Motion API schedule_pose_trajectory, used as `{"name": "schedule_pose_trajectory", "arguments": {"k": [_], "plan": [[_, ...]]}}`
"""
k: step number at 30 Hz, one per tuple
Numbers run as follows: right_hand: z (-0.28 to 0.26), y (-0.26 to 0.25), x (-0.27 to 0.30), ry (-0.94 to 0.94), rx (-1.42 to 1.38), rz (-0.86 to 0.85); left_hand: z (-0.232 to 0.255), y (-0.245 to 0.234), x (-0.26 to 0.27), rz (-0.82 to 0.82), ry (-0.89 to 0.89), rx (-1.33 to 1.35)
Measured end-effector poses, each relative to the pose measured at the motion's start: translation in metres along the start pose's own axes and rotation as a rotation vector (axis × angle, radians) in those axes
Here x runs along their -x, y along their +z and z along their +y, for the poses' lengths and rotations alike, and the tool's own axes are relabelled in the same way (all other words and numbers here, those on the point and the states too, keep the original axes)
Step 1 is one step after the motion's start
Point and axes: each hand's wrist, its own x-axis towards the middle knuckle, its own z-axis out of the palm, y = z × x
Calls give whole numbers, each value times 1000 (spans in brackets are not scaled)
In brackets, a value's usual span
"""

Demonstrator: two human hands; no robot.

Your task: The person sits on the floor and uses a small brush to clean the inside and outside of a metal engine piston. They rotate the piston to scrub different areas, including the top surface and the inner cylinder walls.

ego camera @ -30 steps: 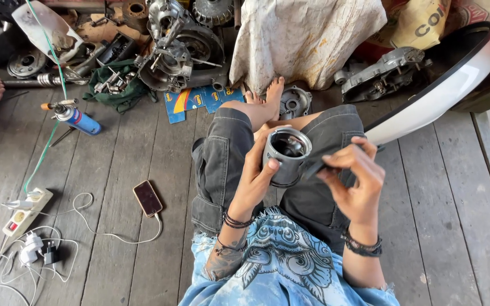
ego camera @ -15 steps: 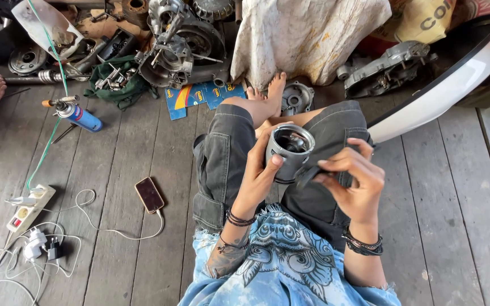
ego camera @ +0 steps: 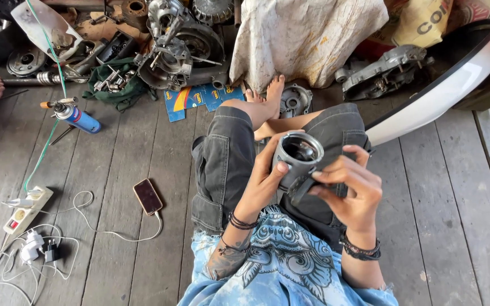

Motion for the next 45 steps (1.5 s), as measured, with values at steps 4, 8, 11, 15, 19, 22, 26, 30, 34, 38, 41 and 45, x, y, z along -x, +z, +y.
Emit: {"name": "schedule_pose_trajectory", "arguments": {"k": [4, 8, 11, 15, 19, 22, 26, 30, 34, 38, 41, 45], "plan": [[19, -12, 1, -12, 46, 22, -6, -8, 1, 16, 26, -36], [8, -7, 4, 1, 51, 18, -1, -7, 1, 34, 6, -49], [5, -5, 0, -4, 46, 22, -1, -8, 3, 29, 12, -77], [26, -15, 4, 26, 90, 61, 3, -11, 0, 32, 19, -46], [1, -1, -2, 2, 65, 67, -7, -8, 0, 18, 29, -55], [8, -7, -6, -25, 56, 91, -5, -6, -2, 2, 56, -65], [5, -10, -5, 23, 108, 113, 2, -6, -5, -1, 64, -67], [18, -17, -1, 33, 118, 114, 15, -3, -9, 9, 94, -140], [10, -15, -5, 42, 165, 126, 3, -5, -5, 8, 82, -109], [7, -15, -3, 49, 108, 112, -25, -14, 7, 34, 67, -50], [8, -15, -1, 42, 119, 118, -27, -14, 6, 42, 88, -14], [0, -7, -1, 26, 86, 123, -22, -18, 3, 33, 80, -2]]}}
